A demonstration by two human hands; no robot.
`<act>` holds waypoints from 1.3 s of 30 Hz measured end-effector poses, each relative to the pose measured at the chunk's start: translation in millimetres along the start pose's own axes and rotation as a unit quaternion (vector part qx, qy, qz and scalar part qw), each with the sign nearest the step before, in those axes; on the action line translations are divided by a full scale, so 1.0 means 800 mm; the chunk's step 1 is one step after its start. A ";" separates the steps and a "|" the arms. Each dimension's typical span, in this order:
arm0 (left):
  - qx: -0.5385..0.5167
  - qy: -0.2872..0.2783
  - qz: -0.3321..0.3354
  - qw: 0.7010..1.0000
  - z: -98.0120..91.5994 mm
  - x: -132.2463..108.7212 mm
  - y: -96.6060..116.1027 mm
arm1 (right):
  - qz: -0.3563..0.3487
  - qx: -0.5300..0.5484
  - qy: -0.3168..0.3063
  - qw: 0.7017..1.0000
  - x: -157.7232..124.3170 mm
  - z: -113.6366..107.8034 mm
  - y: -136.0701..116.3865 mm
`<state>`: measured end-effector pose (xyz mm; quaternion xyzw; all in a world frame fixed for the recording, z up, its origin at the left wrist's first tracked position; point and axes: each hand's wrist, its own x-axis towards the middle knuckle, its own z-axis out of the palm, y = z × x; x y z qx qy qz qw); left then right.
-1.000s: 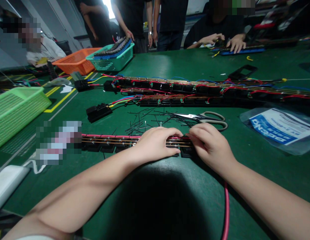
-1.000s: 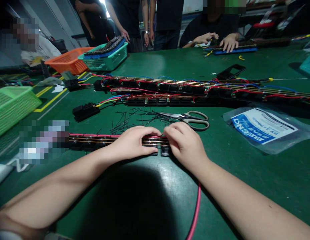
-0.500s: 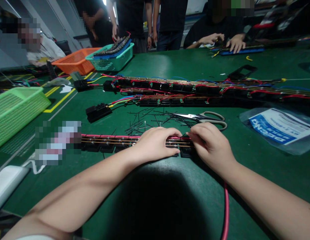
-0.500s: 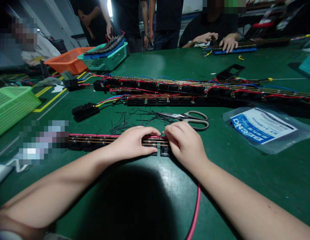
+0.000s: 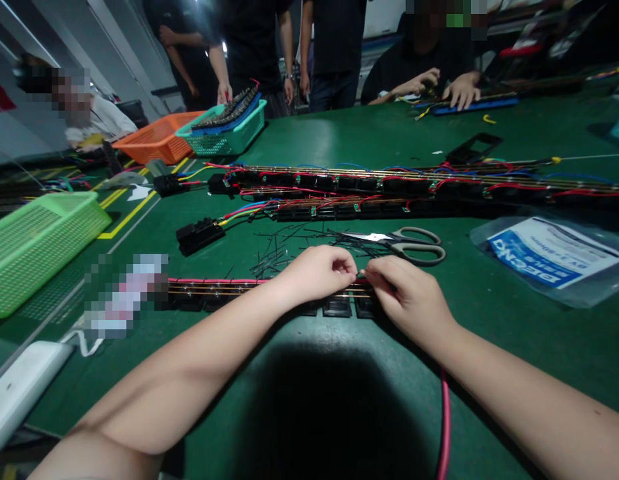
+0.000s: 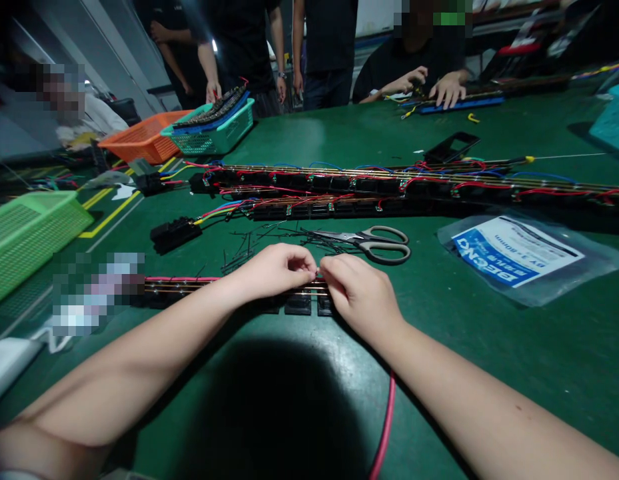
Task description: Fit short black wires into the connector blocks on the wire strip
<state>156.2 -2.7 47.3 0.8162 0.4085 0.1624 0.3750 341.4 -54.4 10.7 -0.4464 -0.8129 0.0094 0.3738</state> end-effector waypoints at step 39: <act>-0.113 0.043 0.004 0.993 0.016 0.005 -0.018 | -0.016 -0.064 -0.150 0.987 0.008 -0.007 -0.010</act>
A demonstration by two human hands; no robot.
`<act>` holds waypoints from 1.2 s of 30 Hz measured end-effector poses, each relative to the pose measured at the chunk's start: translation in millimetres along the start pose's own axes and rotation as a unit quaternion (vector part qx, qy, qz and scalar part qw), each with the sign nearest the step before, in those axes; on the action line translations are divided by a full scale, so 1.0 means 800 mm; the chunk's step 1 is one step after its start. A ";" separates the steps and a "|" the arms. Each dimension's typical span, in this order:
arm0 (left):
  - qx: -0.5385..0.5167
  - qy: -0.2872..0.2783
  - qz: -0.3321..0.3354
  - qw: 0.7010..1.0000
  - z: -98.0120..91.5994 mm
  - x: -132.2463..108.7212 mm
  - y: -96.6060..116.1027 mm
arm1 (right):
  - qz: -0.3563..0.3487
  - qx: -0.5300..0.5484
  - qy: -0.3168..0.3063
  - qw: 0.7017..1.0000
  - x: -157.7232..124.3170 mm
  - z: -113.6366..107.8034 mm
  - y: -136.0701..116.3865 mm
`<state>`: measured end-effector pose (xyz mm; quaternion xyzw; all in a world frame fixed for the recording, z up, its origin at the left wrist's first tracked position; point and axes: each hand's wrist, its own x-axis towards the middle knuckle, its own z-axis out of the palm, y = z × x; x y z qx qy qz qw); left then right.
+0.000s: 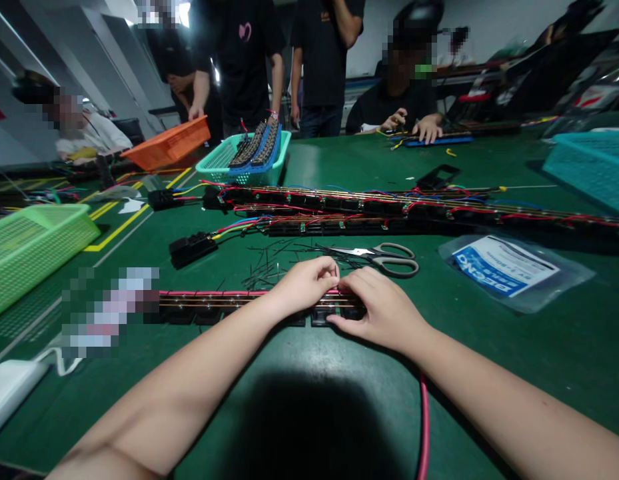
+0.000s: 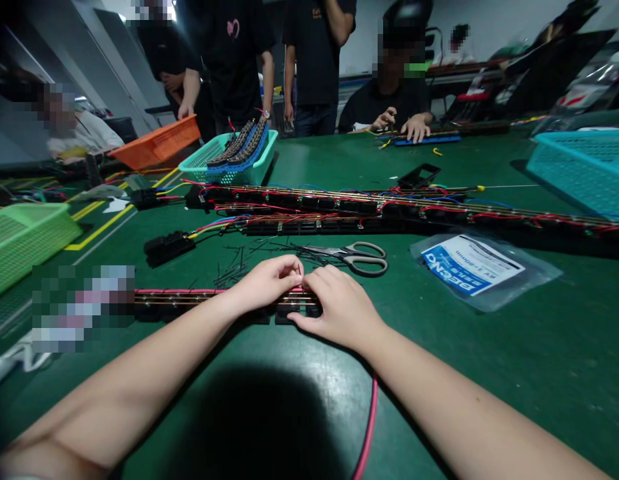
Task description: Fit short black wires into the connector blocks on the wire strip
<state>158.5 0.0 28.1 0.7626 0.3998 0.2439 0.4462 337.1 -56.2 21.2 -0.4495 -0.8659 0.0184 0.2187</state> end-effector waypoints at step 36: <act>-0.016 0.014 -0.014 1.000 0.004 0.006 -0.011 | -0.001 0.083 0.017 0.996 0.003 0.007 0.010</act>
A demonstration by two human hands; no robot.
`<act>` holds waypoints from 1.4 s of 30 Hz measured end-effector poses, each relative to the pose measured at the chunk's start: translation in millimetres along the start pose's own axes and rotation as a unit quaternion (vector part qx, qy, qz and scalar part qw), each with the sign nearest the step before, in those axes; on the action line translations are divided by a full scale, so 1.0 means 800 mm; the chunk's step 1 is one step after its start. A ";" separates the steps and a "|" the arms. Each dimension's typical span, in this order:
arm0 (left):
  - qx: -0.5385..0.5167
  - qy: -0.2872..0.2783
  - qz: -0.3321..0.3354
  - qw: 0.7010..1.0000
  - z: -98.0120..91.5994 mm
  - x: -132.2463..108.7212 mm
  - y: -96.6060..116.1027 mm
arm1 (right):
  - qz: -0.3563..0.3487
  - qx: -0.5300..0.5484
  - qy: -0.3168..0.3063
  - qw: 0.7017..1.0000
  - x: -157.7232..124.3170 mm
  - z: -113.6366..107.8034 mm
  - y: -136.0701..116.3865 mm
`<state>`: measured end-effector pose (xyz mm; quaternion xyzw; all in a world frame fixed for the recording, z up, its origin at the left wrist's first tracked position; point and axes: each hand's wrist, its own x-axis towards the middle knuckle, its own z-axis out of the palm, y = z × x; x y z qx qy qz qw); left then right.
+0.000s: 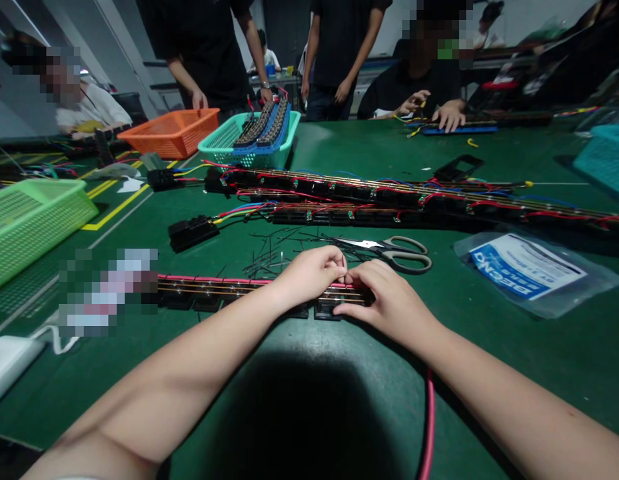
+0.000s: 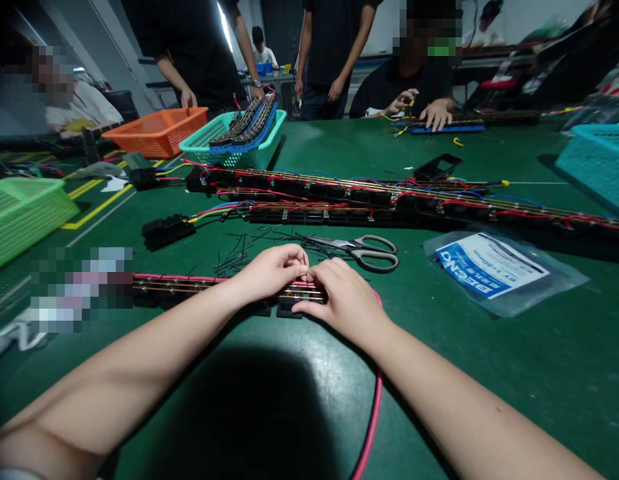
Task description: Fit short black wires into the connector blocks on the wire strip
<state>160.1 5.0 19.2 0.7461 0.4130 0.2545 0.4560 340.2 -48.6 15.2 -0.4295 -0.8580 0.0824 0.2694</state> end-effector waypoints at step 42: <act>0.013 -0.012 -0.003 1.000 -0.003 -0.001 0.003 | -0.007 0.000 0.012 1.000 0.000 0.002 0.002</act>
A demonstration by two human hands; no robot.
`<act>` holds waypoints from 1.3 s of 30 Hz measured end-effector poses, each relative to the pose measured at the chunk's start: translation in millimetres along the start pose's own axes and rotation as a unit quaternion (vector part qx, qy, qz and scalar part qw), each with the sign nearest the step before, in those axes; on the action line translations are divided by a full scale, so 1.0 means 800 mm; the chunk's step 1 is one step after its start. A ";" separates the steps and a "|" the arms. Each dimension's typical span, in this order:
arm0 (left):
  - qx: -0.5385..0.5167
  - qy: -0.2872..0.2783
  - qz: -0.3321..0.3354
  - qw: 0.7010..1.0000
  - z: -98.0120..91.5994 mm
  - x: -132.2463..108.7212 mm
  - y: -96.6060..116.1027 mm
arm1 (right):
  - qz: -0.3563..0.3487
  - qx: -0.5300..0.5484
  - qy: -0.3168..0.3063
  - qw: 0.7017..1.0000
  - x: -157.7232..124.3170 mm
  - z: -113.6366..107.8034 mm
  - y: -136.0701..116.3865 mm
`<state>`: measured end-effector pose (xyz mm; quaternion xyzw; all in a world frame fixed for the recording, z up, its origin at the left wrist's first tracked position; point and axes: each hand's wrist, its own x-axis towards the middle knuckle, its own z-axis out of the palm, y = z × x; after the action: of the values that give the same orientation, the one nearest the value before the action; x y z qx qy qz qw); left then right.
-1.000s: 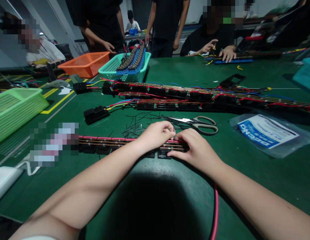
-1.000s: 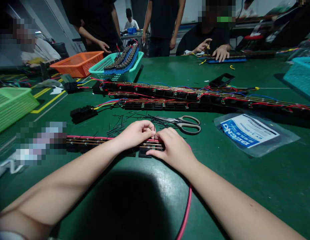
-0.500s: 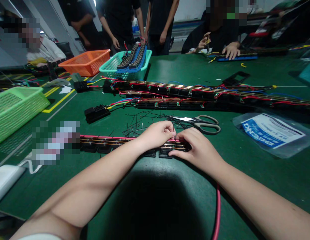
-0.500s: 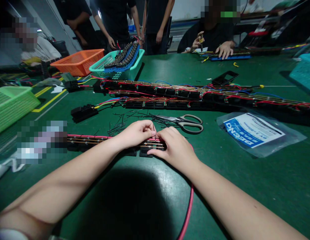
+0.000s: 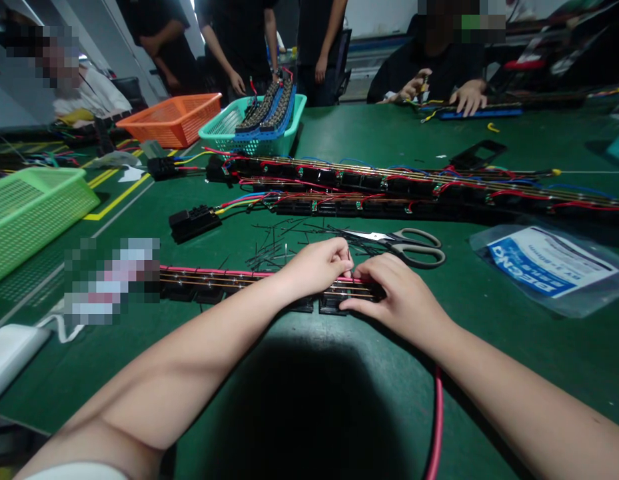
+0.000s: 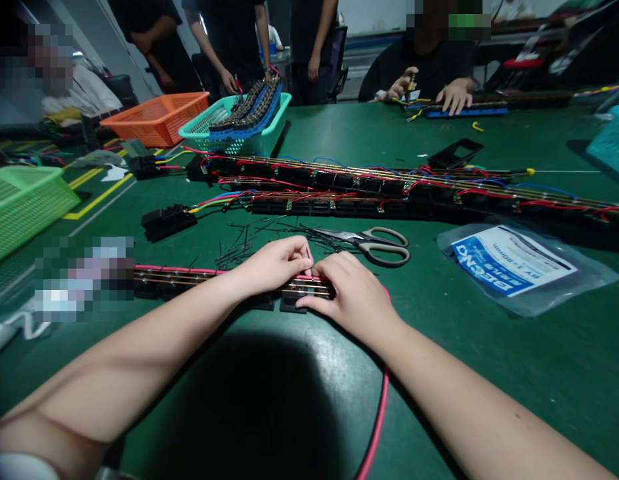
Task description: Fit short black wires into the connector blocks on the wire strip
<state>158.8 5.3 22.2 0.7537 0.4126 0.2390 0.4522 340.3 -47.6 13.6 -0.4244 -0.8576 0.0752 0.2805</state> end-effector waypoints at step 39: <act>-0.034 0.002 -0.070 0.997 0.000 0.000 0.010 | -0.013 0.004 0.000 1.000 -0.001 0.002 0.002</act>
<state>161.6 3.1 29.3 0.7069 0.4567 0.2220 0.4923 340.7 -46.7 11.4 -0.4122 -0.8627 0.0756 0.2830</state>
